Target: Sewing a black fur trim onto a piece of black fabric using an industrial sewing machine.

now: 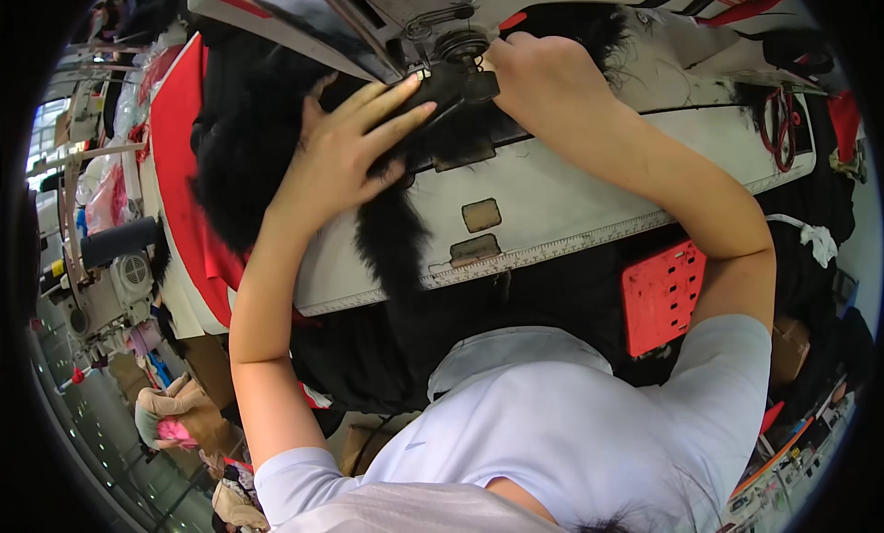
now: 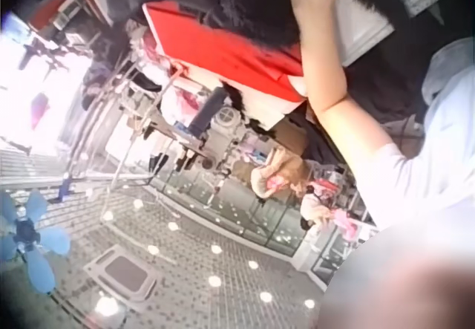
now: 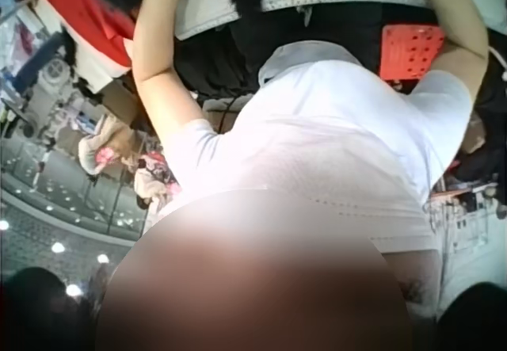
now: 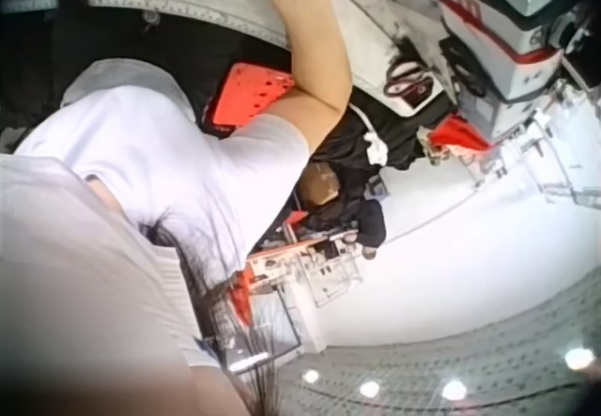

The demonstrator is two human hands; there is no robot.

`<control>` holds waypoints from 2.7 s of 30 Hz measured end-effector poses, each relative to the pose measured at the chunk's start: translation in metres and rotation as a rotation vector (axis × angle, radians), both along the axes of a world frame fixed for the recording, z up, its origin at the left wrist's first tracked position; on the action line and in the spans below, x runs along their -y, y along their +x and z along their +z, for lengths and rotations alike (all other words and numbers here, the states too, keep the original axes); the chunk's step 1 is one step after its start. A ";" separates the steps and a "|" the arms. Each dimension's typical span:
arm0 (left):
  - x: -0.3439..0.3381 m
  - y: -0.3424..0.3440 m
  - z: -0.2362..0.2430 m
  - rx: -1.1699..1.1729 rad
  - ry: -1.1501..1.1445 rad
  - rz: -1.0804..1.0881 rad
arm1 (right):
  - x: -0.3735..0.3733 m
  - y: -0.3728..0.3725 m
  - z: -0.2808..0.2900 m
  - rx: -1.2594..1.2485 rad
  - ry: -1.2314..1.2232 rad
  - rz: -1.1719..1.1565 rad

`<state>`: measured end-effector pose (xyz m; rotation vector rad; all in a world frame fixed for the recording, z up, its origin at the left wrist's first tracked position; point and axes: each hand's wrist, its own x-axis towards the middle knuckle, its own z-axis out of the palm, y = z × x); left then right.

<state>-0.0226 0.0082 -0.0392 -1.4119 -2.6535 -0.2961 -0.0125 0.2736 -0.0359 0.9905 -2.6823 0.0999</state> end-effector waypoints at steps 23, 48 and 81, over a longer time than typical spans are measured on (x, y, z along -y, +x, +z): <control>0.073 0.060 0.046 -0.240 0.375 0.727 | -0.010 -0.015 -0.019 0.335 -0.318 -0.098; 0.203 -0.271 0.082 0.365 0.253 0.981 | 0.016 -0.003 -0.037 0.271 -0.703 -0.019; 0.005 -0.159 0.074 0.221 0.344 0.644 | -0.018 -0.006 -0.042 -0.121 -0.023 0.066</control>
